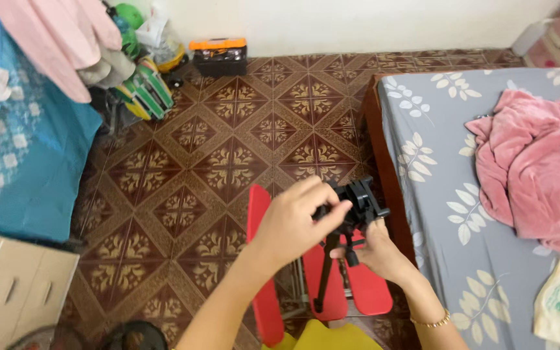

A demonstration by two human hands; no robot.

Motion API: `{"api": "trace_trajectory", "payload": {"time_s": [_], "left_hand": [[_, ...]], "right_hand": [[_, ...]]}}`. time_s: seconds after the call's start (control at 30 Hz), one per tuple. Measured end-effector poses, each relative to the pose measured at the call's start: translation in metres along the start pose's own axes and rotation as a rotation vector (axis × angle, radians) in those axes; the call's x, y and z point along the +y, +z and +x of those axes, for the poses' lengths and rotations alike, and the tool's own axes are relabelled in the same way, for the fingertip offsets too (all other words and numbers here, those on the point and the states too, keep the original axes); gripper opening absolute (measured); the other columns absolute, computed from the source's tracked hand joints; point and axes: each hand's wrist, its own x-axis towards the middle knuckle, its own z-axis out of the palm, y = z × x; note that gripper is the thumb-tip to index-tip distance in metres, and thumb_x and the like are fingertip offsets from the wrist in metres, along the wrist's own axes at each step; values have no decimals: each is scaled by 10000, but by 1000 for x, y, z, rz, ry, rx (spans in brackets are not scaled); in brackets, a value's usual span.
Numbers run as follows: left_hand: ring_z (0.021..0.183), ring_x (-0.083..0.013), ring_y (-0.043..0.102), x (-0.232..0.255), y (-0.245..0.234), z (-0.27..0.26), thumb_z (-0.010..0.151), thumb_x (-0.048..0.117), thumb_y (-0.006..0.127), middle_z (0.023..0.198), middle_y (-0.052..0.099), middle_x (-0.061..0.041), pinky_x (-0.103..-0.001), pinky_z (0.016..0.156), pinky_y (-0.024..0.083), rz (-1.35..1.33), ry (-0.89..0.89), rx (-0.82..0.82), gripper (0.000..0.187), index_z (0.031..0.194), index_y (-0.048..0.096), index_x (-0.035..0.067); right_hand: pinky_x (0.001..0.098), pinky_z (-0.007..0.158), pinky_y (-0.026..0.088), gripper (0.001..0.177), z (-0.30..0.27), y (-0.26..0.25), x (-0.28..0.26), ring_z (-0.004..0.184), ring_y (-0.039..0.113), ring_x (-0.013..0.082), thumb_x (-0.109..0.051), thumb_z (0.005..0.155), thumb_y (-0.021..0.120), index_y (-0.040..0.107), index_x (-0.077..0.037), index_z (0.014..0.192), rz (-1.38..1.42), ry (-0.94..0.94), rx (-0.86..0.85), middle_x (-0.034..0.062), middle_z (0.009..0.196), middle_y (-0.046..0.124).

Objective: The person assembles a small black tripod on a red step stool. They extend the legs, adjust the central hub, and tighten the leg locks to secure the structure.

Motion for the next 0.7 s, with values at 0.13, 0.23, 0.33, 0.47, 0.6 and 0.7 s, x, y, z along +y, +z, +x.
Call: {"api": "trace_trajectory", "payload": {"time_s": [0.13,0.23,0.33,0.47,0.6,0.7], "left_hand": [[924,-196,687,-34,-22,-11,882,265,813,967,665,-32,-322,815,561,-205,45,-155,268,985,646,82],[1192,-242,626,-68,-24,-16,808,339,849,1269,602,-80,-373,1004,543,-344,-2,-278,578,1255,587,84],[1414,-349,436,-98,-10,-22,736,413,901,1509,452,-156,-477,1145,388,-238,25,-310,957,1494,431,67],[1492,-407,326,-122,15,-30,700,487,909,1619,347,-189,-520,1198,291,-109,57,-290,1118,1575,353,70],[1481,-396,371,-131,26,-39,757,489,879,1594,357,-169,-499,1203,357,-190,46,-285,1041,1567,386,58],[1423,-383,403,-131,34,-39,745,479,878,1515,400,-160,-493,1172,385,-200,-16,-291,1010,1521,405,39]], "right_hand": [[370,963,501,650,-8,37,-11,1072,588,274,-146,762,864,524,-45,1307,177,164,71,149,1182,592],[367,985,467,707,-12,59,-19,1131,556,285,-60,781,774,462,-45,1415,101,90,204,148,1280,559],[397,1066,409,736,-15,77,-25,1242,514,313,-28,786,789,434,-27,1431,103,111,266,180,1359,534],[408,1111,392,779,-14,90,-34,1302,499,316,-20,774,756,419,-39,1477,115,179,287,179,1400,524],[429,1133,353,867,-9,86,-44,1362,447,330,-101,779,831,363,-25,1504,149,39,303,195,1465,471],[428,1134,379,826,-8,79,-52,1362,494,311,-104,776,855,420,-45,1477,150,73,297,168,1461,517]]}}
